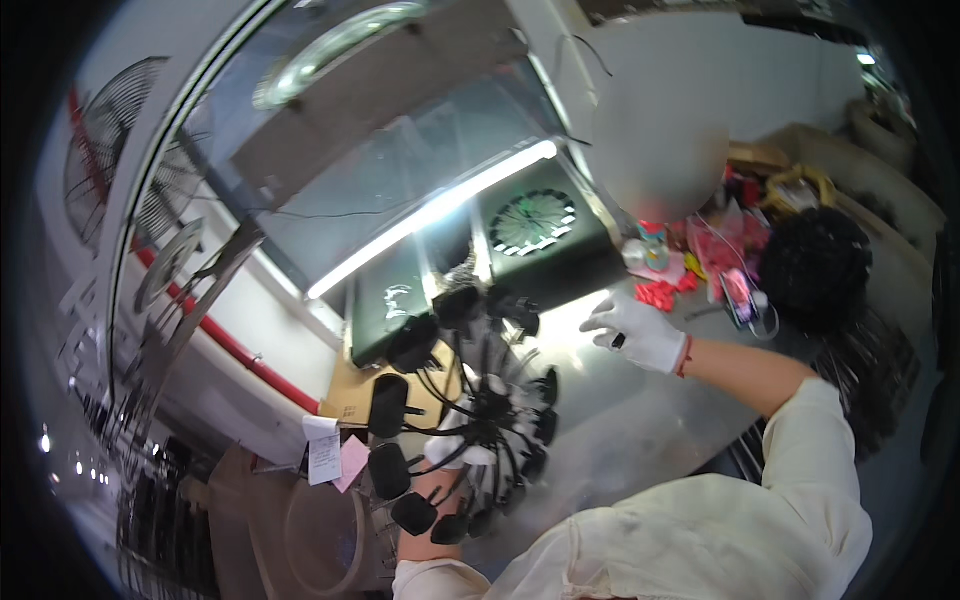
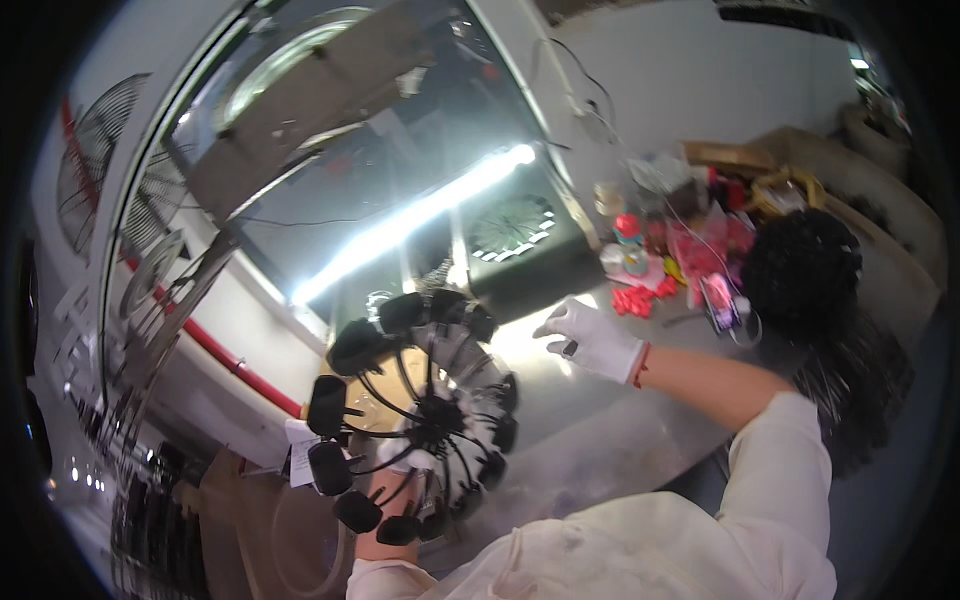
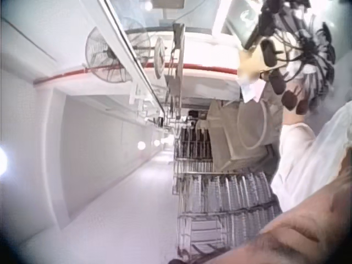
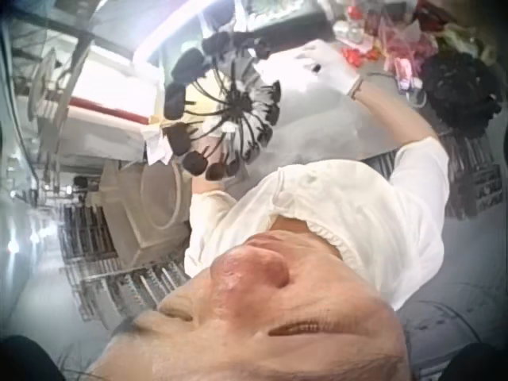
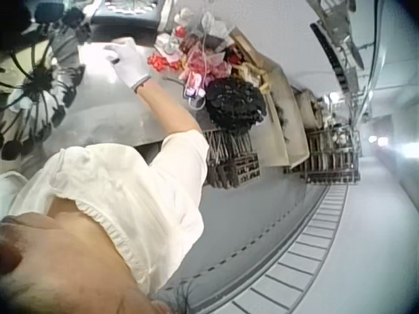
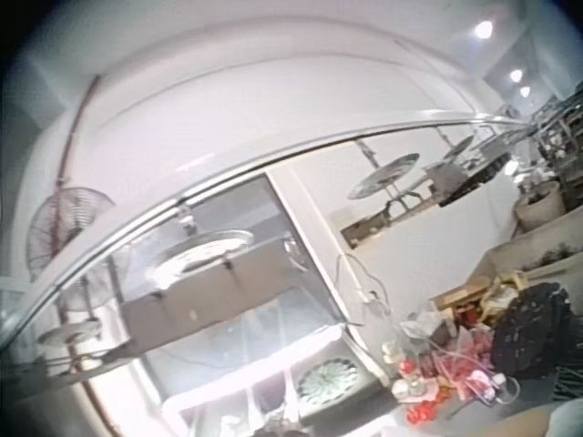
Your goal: The person repeatedly picks up black plastic components and places them into slots on metal racks. They also handle clear plastic rings and place them into a container. The person works at a stainless steel table with various parts and tools visible.
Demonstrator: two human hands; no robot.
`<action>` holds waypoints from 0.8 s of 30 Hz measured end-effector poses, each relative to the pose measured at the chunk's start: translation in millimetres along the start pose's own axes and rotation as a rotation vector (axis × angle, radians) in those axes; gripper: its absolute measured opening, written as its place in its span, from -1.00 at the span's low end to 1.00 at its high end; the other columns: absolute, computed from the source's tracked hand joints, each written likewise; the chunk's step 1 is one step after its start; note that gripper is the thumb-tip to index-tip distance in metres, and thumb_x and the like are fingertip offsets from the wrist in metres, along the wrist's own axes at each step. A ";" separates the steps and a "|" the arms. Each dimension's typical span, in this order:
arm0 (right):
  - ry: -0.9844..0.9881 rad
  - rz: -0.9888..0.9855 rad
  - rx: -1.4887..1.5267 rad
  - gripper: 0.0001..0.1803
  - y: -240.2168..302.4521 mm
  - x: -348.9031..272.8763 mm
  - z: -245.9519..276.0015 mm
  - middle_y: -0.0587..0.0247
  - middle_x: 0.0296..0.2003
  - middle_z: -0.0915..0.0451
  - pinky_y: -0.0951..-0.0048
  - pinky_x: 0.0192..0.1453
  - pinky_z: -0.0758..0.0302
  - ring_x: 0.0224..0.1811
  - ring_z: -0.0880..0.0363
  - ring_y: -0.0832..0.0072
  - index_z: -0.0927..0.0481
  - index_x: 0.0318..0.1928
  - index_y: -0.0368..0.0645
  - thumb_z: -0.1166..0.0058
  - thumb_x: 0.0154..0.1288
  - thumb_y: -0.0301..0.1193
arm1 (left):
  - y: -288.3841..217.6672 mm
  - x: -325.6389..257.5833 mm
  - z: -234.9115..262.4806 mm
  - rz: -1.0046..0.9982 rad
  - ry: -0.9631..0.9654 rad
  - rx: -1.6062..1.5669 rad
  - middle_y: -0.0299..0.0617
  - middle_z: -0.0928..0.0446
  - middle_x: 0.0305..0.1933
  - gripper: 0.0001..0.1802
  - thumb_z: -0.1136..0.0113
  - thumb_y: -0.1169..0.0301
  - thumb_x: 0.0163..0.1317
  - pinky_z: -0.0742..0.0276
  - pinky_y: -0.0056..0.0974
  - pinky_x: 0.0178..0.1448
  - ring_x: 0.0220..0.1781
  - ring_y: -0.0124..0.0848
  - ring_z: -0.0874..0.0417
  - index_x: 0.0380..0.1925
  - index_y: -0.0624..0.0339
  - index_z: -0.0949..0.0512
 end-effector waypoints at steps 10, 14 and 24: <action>0.046 0.369 -0.389 -0.58 118.7 48.7 -2.8 0.03 0.04 -0.58 0.12 0.07 -0.64 0.06 -0.63 0.09 -0.66 0.04 -0.09 -0.24 0.11 -0.57 | 7.0 3.0 -58.3 0.143 0.242 -0.019 0.02 -0.51 0.13 -0.12 -0.58 0.15 -0.08 -0.57 -0.07 0.19 0.14 -0.14 -0.60 0.24 0.19 -0.41; 0.666 -0.290 0.610 -0.72 -42.2 2.4 -41.2 0.12 -0.10 -0.63 0.18 0.02 -0.61 -0.05 -0.65 0.27 -0.62 0.03 -0.15 -0.15 0.34 -0.40 | -28.1 23.3 -83.4 -0.076 0.387 1.459 0.15 -0.55 0.02 0.08 -0.67 -0.05 -0.34 -0.54 0.01 0.16 0.06 0.10 -0.61 0.17 0.34 -0.44; -0.075 -0.201 0.499 -0.63 85.2 49.6 17.7 -0.08 0.12 -0.55 0.28 0.08 -0.61 0.04 -0.63 0.22 -0.65 0.05 -0.21 -0.28 0.21 -0.58 | 18.2 -15.9 -32.2 0.158 0.128 -0.658 -0.19 -0.61 0.08 -0.55 -0.23 0.35 0.41 -0.59 -0.28 -0.06 0.03 -0.40 -0.66 0.25 0.18 -0.43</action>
Point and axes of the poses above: each hand's wrist, its own x-axis towards the middle knuckle, its own z-axis out of the back of the hand, y = z × x, the point moved 10 cm from there along x, towards the middle knuckle
